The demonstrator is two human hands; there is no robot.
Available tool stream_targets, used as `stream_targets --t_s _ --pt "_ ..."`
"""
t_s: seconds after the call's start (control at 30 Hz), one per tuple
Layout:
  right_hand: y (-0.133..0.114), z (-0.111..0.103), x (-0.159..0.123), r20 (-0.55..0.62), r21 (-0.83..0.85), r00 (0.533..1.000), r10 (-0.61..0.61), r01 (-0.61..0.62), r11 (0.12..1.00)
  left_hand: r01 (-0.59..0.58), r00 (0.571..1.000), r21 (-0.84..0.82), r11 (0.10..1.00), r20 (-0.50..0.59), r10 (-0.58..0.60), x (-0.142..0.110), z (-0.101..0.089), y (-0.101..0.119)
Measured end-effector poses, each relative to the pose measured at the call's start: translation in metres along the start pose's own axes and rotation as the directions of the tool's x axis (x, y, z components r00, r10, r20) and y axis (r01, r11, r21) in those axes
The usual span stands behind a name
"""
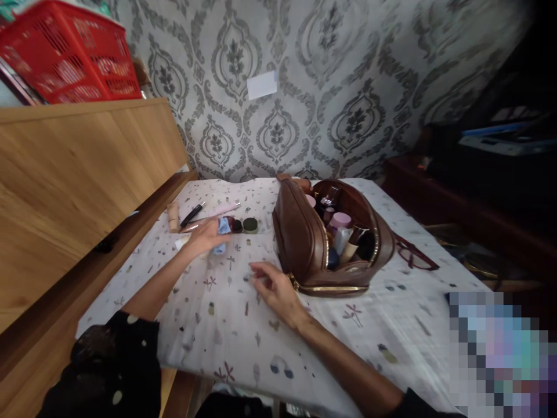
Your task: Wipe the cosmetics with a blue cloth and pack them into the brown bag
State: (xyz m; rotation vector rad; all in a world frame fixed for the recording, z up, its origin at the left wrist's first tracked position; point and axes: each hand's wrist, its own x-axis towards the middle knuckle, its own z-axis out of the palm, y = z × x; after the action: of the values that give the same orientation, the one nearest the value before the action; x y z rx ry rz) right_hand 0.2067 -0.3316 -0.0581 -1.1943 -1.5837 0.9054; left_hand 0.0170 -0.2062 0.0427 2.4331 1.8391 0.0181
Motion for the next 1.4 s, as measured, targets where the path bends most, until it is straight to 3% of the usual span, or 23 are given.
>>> stream_targets --t_s 0.13,0.23,0.4,0.5,0.6,0.67,0.77,0.83,0.9,1.13,1.3,1.4 --pt "-0.002 -0.003 0.003 0.033 -0.103 0.995 -0.089 0.092 0.99 -0.155 0.984 -0.374 0.914 0.028 0.178 -0.061 0.026 0.016" --pt "-0.003 -0.005 0.002 0.059 -0.09 0.995 -0.083 0.088 0.992 -0.15 0.974 -0.56 0.815 0.056 0.218 -0.088 0.032 0.02" --pt "0.003 -0.006 0.001 0.065 -0.099 0.995 -0.078 0.084 0.992 -0.109 0.99 -0.574 0.812 -0.136 0.037 -0.09 0.022 0.005" --pt "0.003 -0.005 -0.002 0.092 -0.219 0.987 -0.129 0.147 0.965 -0.208 0.961 -0.578 0.789 -0.27 0.056 -0.089 0.023 0.008" --pt "0.0 -0.003 -0.006 0.07 -0.335 0.99 -0.124 0.14 0.932 -0.429 0.878 -0.488 0.76 -0.424 0.224 -0.096 0.035 0.023" --pt "-0.001 -0.002 -0.008 0.061 -0.369 0.992 -0.107 0.122 0.921 -0.602 0.767 -0.306 0.738 -0.481 0.426 -0.101 0.047 0.033" --pt "-0.001 -0.001 -0.01 0.052 -0.379 0.994 -0.092 0.105 0.919 -0.752 0.581 0.023 0.659 -0.448 0.679 -0.104 0.063 0.039" --pt "0.0 0.0 -0.011 0.039 -0.383 0.995 -0.088 0.096 0.919 -0.76 0.538 0.13 0.637 -0.423 0.729 -0.101 0.07 0.037" --pt "0.0 0.001 -0.01 0.02 -0.394 0.996 -0.092 0.092 0.914 -0.746 0.551 0.132 0.652 -0.427 0.717 -0.093 0.072 0.033" --pt "-0.003 -0.001 -0.01 0.025 -0.406 0.995 -0.098 0.1 0.909 -0.571 0.724 -0.034 0.821 -0.493 0.483 -0.059 0.074 0.017" --pt "-0.002 -0.004 -0.01 0.005 -0.399 0.996 -0.088 0.082 0.913 -0.478 0.825 -0.244 0.844 -0.455 0.336 -0.048 0.077 0.017" --pt "0.001 -0.006 -0.009 -0.007 -0.374 0.996 -0.083 0.075 0.924 -0.444 0.858 -0.324 0.835 -0.421 0.293 -0.043 0.076 0.017"
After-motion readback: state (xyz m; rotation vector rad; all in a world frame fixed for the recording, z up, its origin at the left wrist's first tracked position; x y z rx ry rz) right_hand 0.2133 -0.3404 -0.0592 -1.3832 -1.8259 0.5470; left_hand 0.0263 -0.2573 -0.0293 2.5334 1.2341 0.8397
